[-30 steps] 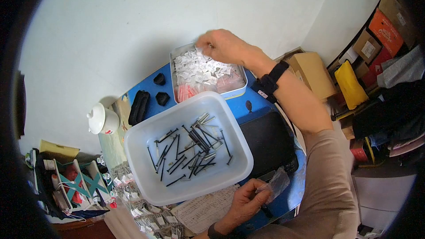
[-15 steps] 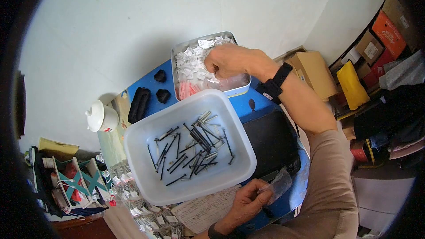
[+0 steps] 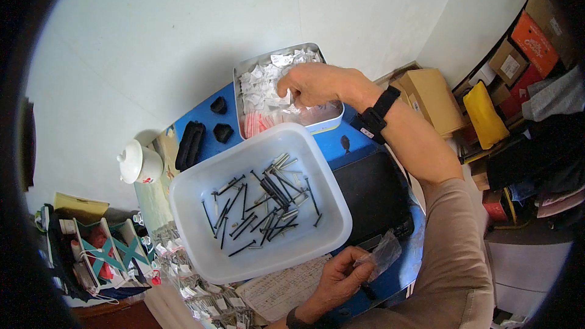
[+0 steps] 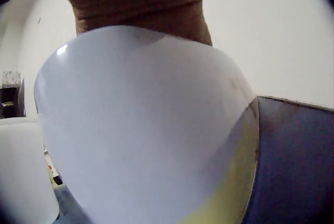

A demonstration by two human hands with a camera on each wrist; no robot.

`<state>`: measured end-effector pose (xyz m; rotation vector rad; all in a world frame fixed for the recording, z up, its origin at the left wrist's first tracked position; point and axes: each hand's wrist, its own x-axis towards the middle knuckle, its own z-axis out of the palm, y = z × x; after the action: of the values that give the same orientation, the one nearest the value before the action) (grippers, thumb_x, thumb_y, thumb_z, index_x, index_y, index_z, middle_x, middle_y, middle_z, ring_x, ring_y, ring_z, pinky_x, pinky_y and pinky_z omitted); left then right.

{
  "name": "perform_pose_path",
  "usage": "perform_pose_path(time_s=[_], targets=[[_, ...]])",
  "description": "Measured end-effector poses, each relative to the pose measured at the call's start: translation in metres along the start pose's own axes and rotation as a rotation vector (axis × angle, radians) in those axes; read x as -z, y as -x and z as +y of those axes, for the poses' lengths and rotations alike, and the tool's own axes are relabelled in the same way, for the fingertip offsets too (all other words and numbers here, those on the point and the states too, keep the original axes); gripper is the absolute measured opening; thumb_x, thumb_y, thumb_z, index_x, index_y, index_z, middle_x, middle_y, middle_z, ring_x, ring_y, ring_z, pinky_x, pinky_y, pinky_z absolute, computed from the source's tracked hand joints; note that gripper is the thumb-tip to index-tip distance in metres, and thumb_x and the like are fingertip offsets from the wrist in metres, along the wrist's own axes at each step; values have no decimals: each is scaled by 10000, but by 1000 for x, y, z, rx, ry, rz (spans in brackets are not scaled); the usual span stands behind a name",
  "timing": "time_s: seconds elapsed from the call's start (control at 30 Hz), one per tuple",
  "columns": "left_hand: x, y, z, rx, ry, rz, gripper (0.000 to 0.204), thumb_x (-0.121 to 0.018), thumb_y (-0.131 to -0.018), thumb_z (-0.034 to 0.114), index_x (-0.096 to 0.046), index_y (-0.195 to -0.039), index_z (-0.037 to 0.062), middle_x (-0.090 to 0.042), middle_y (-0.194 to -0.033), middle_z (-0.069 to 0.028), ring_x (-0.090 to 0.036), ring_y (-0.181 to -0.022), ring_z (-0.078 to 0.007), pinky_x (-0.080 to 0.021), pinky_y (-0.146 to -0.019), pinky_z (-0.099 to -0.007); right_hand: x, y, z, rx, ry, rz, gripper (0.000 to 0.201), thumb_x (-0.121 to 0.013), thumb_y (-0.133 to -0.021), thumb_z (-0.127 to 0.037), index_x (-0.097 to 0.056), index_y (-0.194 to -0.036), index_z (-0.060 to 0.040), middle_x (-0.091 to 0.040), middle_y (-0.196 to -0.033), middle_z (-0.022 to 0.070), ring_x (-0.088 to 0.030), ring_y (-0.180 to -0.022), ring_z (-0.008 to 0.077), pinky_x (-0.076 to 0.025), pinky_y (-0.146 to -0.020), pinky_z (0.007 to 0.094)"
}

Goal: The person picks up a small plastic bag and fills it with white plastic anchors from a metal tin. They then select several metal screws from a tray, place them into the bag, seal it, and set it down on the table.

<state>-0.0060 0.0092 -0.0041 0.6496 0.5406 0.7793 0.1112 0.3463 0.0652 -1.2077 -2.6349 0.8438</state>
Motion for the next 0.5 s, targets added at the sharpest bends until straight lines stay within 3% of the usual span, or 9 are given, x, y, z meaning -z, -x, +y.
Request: perform_pose_path(time_s=[0.13,0.2,0.33,0.5], targets=[[-2,-1,1,-16,-9,4,126,-552,-997,136,-556,-1020,12,-551,-883,-27,-524,-786,-83,-454,-709,-240,-2,-3,1,24,69,20,242,-695,-759,-20,-650,-995,-47,-666,-745,102,-637,-686,230,-468,-625,371],[-3,0,2,-10,-16,4,128,-552,-997,138,-555,-1023,12,-553,-883,-28,-526,-787,-83,-454,-710,-242,-1,-4,0,31,70,35,205,-693,-723,-48,-679,-928,-39,-685,-787,146,-667,-765,306,-501,-679,391],[-4,0,3,-7,-43,20,135,-553,-998,147,-555,-1029,15,-556,-880,-29,-528,-790,-84,-455,-712,-244,-7,-11,10,101,147,39,81,-681,-786,-86,-648,-847,-44,-663,-747,117,-640,-700,279,-476,-637,384],[-4,-1,1,-11,-19,19,136,-556,-997,154,-561,-1018,20,-559,-879,-27,-532,-791,-85,-456,-715,-241,-17,-18,11,18,229,201,72,-639,-829,-116,-639,-808,-48,-672,-776,122,-646,-726,310,-491,-665,396]])
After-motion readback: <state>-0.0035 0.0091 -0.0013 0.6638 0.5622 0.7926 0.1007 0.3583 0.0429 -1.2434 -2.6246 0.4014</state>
